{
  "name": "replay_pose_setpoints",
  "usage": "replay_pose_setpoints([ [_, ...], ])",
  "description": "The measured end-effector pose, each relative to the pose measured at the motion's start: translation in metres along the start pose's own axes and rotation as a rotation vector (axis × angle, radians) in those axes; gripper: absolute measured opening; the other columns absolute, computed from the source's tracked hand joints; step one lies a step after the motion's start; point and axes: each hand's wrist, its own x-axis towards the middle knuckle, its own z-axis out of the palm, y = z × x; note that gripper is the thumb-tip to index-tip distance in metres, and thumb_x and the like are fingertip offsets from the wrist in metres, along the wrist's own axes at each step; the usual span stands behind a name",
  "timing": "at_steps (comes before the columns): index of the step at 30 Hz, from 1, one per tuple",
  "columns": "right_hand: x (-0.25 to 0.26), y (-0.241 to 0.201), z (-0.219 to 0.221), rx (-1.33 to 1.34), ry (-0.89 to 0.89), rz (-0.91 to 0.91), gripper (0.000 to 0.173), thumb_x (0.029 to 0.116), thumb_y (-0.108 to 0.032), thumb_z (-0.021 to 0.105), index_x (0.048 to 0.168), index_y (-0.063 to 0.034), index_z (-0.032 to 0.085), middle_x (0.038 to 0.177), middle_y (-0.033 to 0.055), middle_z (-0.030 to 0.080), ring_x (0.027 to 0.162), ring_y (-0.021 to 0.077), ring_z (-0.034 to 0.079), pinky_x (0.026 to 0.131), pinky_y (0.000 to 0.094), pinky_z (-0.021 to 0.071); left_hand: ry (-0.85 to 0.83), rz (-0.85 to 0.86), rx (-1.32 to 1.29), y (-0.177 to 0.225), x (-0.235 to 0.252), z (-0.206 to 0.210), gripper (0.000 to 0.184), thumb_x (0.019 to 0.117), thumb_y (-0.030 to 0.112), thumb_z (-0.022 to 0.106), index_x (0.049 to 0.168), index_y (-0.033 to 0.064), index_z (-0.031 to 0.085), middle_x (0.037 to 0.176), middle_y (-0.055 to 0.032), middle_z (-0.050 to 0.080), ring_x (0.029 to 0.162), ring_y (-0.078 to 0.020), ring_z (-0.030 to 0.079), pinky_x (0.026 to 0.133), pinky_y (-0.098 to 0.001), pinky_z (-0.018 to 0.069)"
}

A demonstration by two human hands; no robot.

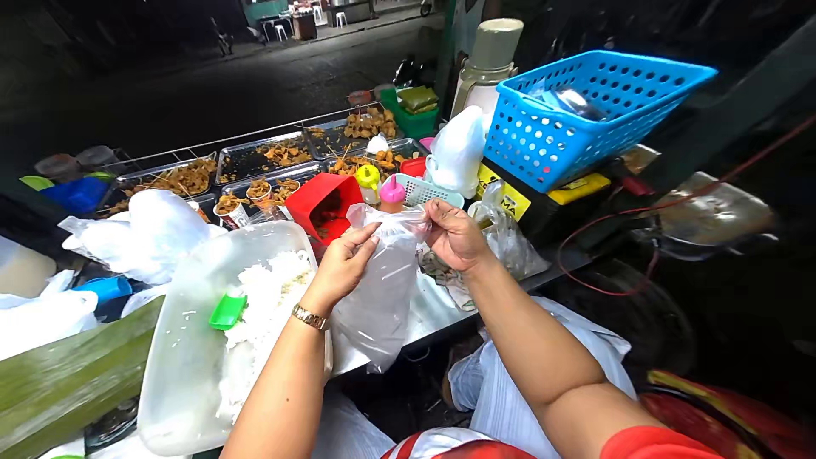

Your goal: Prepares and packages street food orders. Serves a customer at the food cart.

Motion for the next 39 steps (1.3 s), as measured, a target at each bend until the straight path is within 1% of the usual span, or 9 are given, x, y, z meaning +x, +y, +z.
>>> replay_pose_setpoints([
  [7,0.027,0.006,0.001,-0.160,0.028,0.066,0.028,0.0962,0.001,0.052,0.119,-0.0077,0.066,0.076,-0.0029,0.062,0.057,0.0015,0.054,0.056,0.0175,0.0505,0.015,-0.252,-0.258,-0.011,0.009,0.009,0.054,0.1074,0.008,0.035,0.161,0.0170,0.034,0.148,-0.0086,0.054,0.108,-0.0107,0.064,0.090,-0.0314,0.0535],
  [11,0.046,0.063,-0.007,-0.661,0.248,0.228,0.013,0.0953,-0.003,0.066,0.105,0.0057,0.068,0.088,0.0120,0.067,0.068,0.0145,0.062,0.066,0.0345,0.0562,0.128,-0.575,-0.245,-0.033,0.016,0.017,0.028,0.1074,0.024,0.051,0.132,0.0139,0.060,0.091,-0.0047,0.066,0.071,-0.0111,0.060,0.063,-0.0303,0.0517],
  [14,0.038,0.112,-0.024,-0.698,0.270,0.398,0.022,0.0988,-0.011,0.064,0.115,0.0030,0.067,0.100,0.0184,0.067,0.076,0.0222,0.063,0.072,0.0422,0.0556,0.083,-0.729,-0.141,-0.037,0.021,0.019,0.023,0.1069,0.021,0.051,0.122,0.0062,0.059,0.088,-0.0057,0.059,0.065,-0.0111,0.053,0.058,-0.0279,0.0460],
  [18,0.009,0.105,-0.034,-0.738,0.259,0.236,0.031,0.1031,-0.015,0.060,0.131,-0.0008,0.058,0.117,0.0194,0.066,0.085,0.0259,0.069,0.078,0.0454,0.0593,0.147,-0.742,-0.187,-0.041,0.019,0.020,0.017,0.1037,0.011,0.055,0.119,0.0045,0.057,0.082,-0.0042,0.057,0.058,-0.0091,0.049,0.051,-0.0235,0.0424],
  [21,-0.022,0.088,-0.047,-0.711,0.029,0.072,0.042,0.0855,0.000,0.055,0.128,0.0006,0.056,0.117,0.0133,0.061,0.082,0.0144,0.060,0.069,0.0331,0.0519,0.172,-0.758,-0.207,-0.040,0.018,0.016,0.024,0.1016,0.010,0.058,0.125,0.0044,0.057,0.082,-0.0044,0.058,0.057,-0.0088,0.049,0.052,-0.0230,0.0422],
  [24,-0.049,0.086,-0.037,-0.984,-0.401,0.176,0.080,0.0680,-0.010,0.081,0.145,-0.0084,0.057,0.145,0.0244,0.048,0.120,0.0359,0.053,0.092,0.0509,0.0487,0.150,-0.723,-0.157,-0.042,0.019,0.020,0.021,0.1024,0.009,0.056,0.122,0.0028,0.055,0.081,-0.0046,0.056,0.057,-0.0086,0.047,0.051,-0.0235,0.0405],
  [27,-0.059,0.103,-0.023,-1.291,-0.526,0.206,0.058,0.0770,-0.038,0.088,0.127,-0.0121,0.072,0.146,0.0287,0.049,0.131,0.0507,0.045,0.106,0.0660,0.0389,0.148,-0.656,0.014,-0.047,0.019,0.023,0.033,0.0965,0.011,0.064,0.127,-0.0007,0.059,0.100,-0.0155,0.064,0.076,-0.0208,0.057,0.067,-0.0382,0.0498],
  [31,-0.057,0.111,-0.022,-1.289,-0.532,0.320,0.039,0.0964,-0.029,0.070,0.117,0.0042,0.072,0.125,0.0266,0.066,0.125,0.0453,0.055,0.109,0.0596,0.0390,0.145,-0.492,0.319,-0.048,0.017,0.018,0.035,0.0886,0.013,0.076,0.116,-0.0065,0.066,0.106,-0.0268,0.068,0.099,-0.0396,0.066,0.089,-0.0596,0.0516],
  [39,-0.045,0.083,-0.027,-1.251,-0.401,0.391,0.034,0.0976,-0.018,0.067,0.122,0.0045,0.067,0.112,0.0252,0.071,0.109,0.0372,0.068,0.099,0.0549,0.0497,0.475,-0.298,0.304,-0.010,0.012,-0.019,0.026,0.0981,0.010,0.062,0.120,-0.0018,0.068,0.106,-0.0195,0.069,0.093,-0.0316,0.066,0.085,-0.0531,0.0523],
])
